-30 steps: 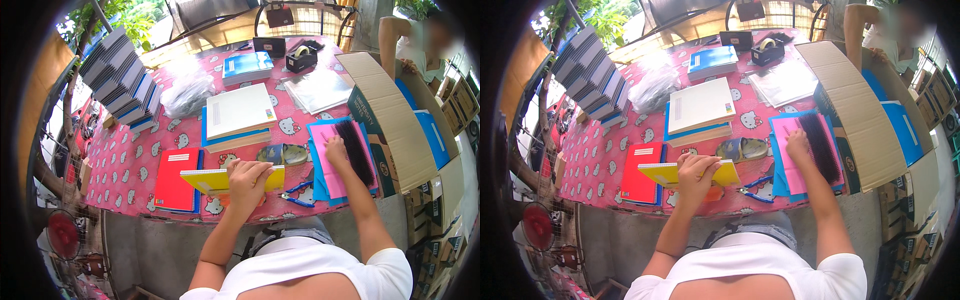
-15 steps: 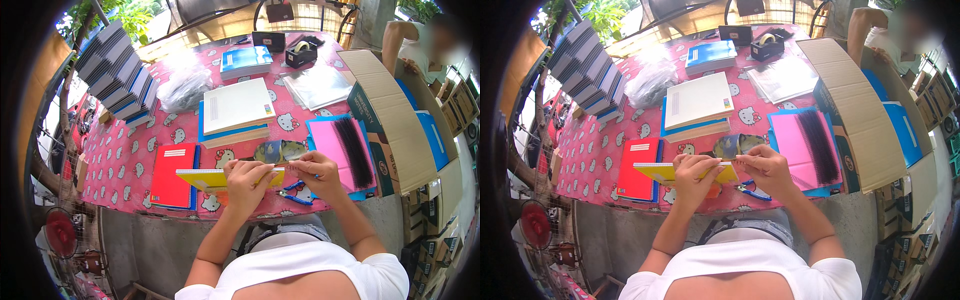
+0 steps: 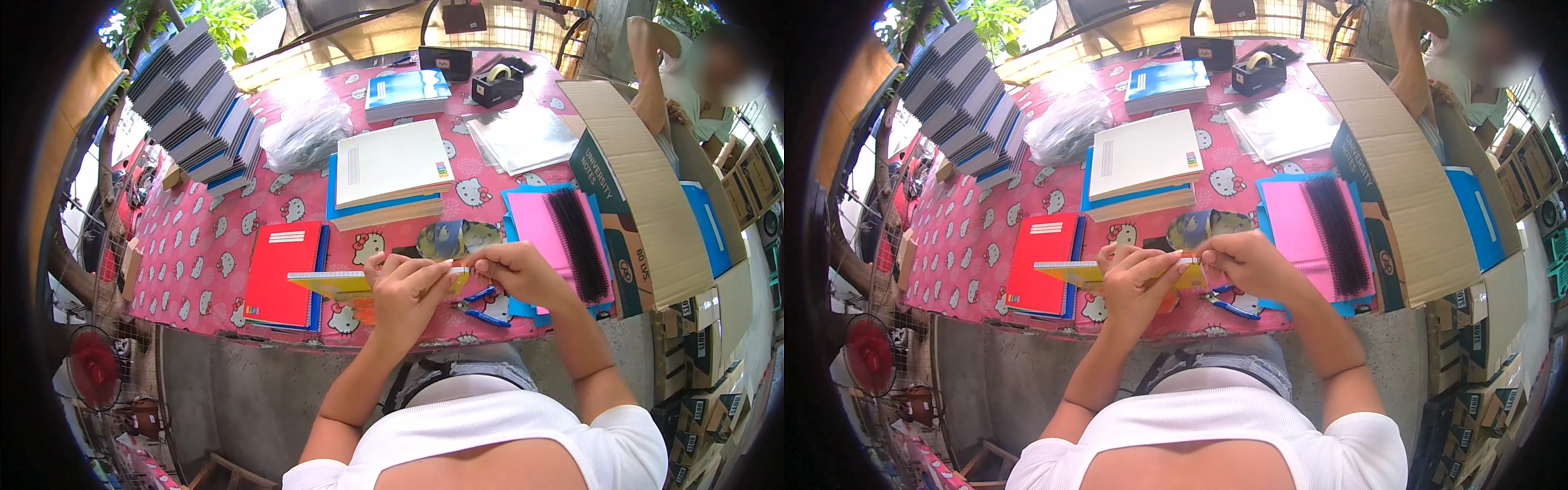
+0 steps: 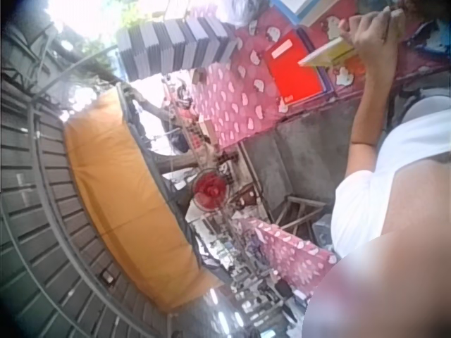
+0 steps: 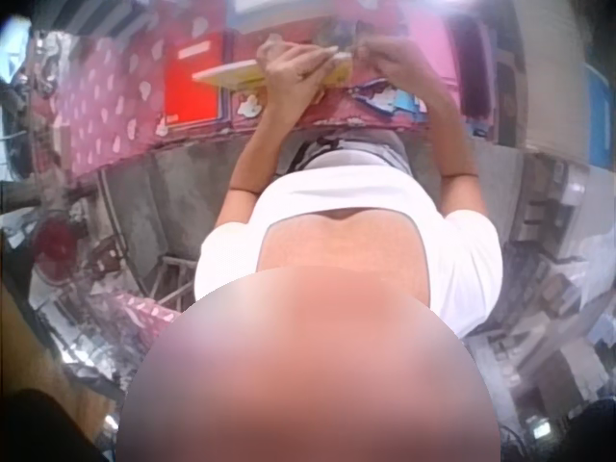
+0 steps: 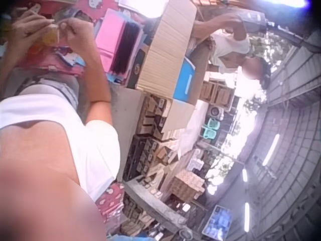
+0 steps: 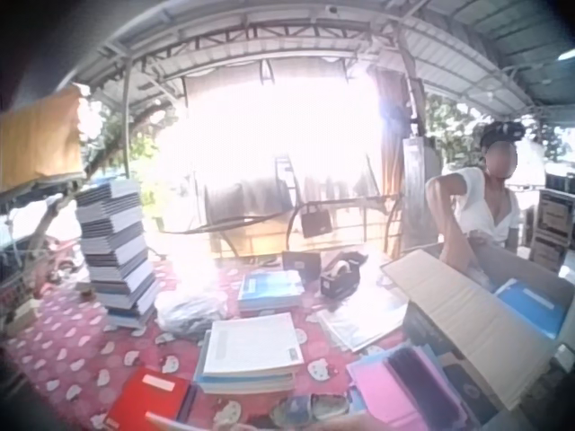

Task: The person sorts several colorful spiral notebooks by color, uses blue shears to trim or adjust the spiral bindings, and stacks them into groups on a table.

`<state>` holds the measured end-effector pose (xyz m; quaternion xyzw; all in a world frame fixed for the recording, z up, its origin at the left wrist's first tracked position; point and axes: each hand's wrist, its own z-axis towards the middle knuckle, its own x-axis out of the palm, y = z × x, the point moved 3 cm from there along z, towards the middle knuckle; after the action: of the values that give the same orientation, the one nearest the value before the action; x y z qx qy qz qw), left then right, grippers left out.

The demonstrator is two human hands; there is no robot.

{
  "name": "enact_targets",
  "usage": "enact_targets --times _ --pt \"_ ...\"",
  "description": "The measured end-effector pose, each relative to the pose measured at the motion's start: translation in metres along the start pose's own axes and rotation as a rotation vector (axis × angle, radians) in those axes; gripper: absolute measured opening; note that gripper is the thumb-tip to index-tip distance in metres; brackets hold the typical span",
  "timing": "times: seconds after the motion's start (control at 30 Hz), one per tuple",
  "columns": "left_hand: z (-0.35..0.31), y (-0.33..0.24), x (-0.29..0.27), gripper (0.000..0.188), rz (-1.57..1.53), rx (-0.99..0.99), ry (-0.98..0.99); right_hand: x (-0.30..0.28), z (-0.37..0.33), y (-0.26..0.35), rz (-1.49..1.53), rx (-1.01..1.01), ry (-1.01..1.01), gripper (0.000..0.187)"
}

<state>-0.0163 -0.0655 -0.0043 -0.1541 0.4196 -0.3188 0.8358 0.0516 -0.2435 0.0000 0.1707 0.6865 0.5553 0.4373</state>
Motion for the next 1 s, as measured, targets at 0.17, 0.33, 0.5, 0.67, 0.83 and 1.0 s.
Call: enact_targets --times 0.17,0.33,0.5,0.67,0.83,1.0 --pt "-0.003 0.010 0.000 0.019 0.052 -0.022 -0.025 0.015 -0.012 0.006 -0.406 -0.351 -0.257 0.017" --pt "-0.006 0.004 -0.003 0.017 0.091 -0.021 -0.003 0.017 -0.013 0.014 -0.493 -0.360 -0.246 0.025" --pt "-0.008 0.005 -0.001 0.018 0.102 -0.019 -0.011 0.019 -0.011 0.015 -0.459 -0.344 -0.263 0.025" --pt "-0.012 0.006 -0.001 0.020 0.108 -0.001 -0.026 0.022 -0.014 0.021 -0.520 -0.357 -0.220 0.029" --pt "-0.013 0.006 0.000 0.021 0.123 0.004 -0.031 0.026 -0.014 0.026 -0.599 -0.376 -0.252 0.021" --pt "-0.019 0.006 -0.004 0.028 0.124 -0.023 -0.055 0.034 -0.010 0.020 -0.723 -0.419 -0.168 0.023"
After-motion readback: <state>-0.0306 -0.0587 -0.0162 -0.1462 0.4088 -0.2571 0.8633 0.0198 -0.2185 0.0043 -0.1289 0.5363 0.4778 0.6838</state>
